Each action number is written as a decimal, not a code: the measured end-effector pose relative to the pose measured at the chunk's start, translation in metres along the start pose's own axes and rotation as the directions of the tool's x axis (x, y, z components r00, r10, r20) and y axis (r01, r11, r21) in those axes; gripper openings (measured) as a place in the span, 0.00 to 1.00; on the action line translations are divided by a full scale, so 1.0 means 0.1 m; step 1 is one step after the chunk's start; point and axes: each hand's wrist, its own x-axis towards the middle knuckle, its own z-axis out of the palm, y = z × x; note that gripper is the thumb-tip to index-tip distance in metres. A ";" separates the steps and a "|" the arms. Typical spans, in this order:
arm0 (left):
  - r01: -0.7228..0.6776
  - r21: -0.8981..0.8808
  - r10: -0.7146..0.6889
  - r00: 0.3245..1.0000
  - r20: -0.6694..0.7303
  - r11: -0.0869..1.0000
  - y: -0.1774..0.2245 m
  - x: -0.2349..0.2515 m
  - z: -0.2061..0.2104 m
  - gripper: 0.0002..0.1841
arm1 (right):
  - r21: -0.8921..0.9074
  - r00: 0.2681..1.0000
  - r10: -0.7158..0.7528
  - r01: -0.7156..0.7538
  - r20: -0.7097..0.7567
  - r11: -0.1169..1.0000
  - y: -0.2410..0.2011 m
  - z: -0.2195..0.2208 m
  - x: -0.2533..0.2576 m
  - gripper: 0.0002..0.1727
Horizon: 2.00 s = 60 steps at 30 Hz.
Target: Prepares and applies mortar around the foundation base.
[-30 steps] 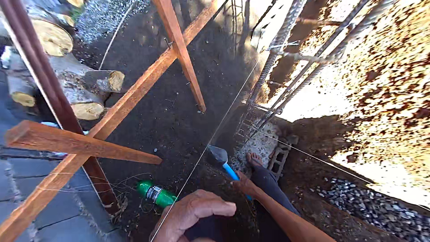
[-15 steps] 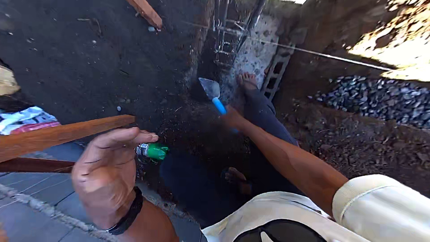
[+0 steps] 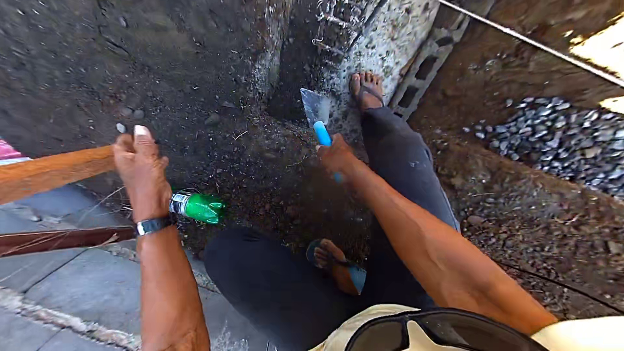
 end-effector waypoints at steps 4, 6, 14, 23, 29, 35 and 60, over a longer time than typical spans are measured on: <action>0.060 0.417 -0.024 0.996 -0.091 0.907 -0.82 0.41 0.26 0.61 | 0.137 0.995 0.097 -0.098 0.014 0.986 -0.10 0.06 0.55 0.30; 0.072 0.539 -0.002 0.992 -0.128 0.839 -1.14 0.46 0.39 0.62 | 0.179 0.992 0.128 -0.126 0.000 0.976 -0.09 0.11 0.80 0.28; 0.050 0.685 0.162 0.957 -0.241 0.726 -1.96 0.48 0.90 0.64 | 0.020 0.969 0.088 -0.086 -0.233 0.996 0.16 0.15 1.62 0.30; 0.043 0.671 0.175 0.951 -0.254 0.740 -2.12 0.43 0.92 0.62 | 0.079 0.915 0.107 -0.082 -0.389 0.993 0.52 0.13 2.10 0.32; 0.043 0.677 0.175 0.952 -0.251 0.735 -2.14 0.47 0.91 0.63 | -0.223 0.954 -0.076 0.009 -0.292 0.975 0.52 0.27 2.35 0.32; 0.047 0.669 0.220 0.925 -0.309 0.741 -2.20 0.61 0.95 0.65 | -0.063 0.963 -0.109 0.096 -0.248 0.993 0.40 0.42 2.69 0.28; 0.034 0.641 0.240 0.911 -0.335 0.767 -2.14 0.66 0.99 0.67 | 0.075 0.966 -0.138 0.157 -0.217 0.985 -0.46 0.54 3.16 0.28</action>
